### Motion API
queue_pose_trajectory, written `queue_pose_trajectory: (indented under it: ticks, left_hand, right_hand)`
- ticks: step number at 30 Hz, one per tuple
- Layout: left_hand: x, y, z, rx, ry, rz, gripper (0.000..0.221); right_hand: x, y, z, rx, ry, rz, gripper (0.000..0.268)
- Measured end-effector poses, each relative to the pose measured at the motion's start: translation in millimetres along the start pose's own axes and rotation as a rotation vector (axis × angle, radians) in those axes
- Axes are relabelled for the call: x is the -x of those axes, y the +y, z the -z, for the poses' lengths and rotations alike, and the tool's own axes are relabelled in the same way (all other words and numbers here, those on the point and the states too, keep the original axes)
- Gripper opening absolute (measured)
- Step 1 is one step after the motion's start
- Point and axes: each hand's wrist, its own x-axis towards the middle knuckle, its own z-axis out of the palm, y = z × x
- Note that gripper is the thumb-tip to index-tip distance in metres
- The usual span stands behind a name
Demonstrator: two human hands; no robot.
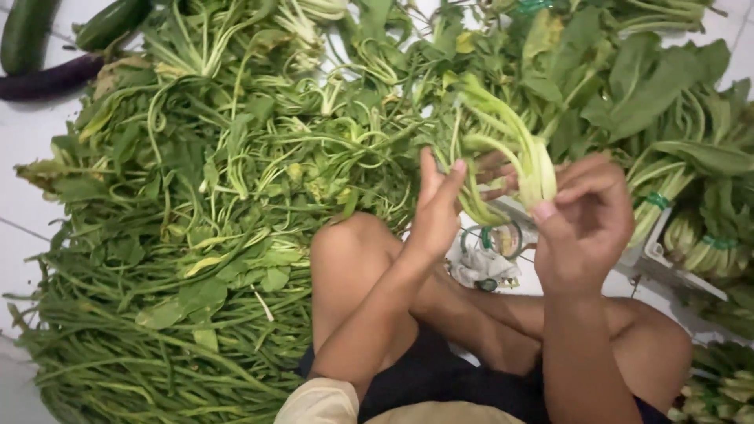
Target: The person is bunching leafy green vegetables, wrapping them with a green adhesive label, and organizing them into plastic crates.
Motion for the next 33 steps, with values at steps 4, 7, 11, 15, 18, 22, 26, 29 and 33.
queue_pose_trajectory:
  ticks: [4,7,11,15,18,22,26,29,33]
  left_hand:
    - [-5.5,-11.4,-10.5,-0.295,0.096,0.033,0.065]
    - [-9.4,-23.4,-17.4,-0.424,0.034,0.075,0.072]
    - [-6.1,-91.4,48.7,-0.444,0.015,0.194,0.072]
    - [3.0,-110.5,35.9,-0.359,0.105,0.313,0.058]
    - [1.8,-147.5,115.5,-0.491,0.128,0.299,0.053]
    - [18.2,-95.3,-11.7,-0.479,0.202,0.444,0.072]
    - [27.3,-84.2,-60.9,-0.448,0.290,0.523,0.078]
    - [30.5,-92.6,-31.2,-0.646,0.175,0.493,0.071]
    - [44.6,-87.9,-44.4,-0.756,-0.070,0.376,0.056]
  right_hand:
    - [2.6,-1.1,40.3,0.092,0.159,0.162,0.023]
    - [-1.2,-5.9,65.0,0.049,0.077,0.273,0.019]
    - [18.2,31.7,99.7,0.276,0.002,0.255,0.026]
    - [29.7,12.4,82.4,0.483,-0.134,0.232,0.024]
    - [54.1,12.6,85.3,0.637,-0.089,0.213,0.018]
    - [75.8,15.3,97.1,0.707,0.000,0.172,0.016]
    - [95.0,34.0,116.8,0.879,0.042,0.218,0.017]
    - [109.9,28.6,120.1,0.806,0.091,0.155,0.019]
    - [135.6,60.2,143.4,0.349,0.339,-0.289,0.035]
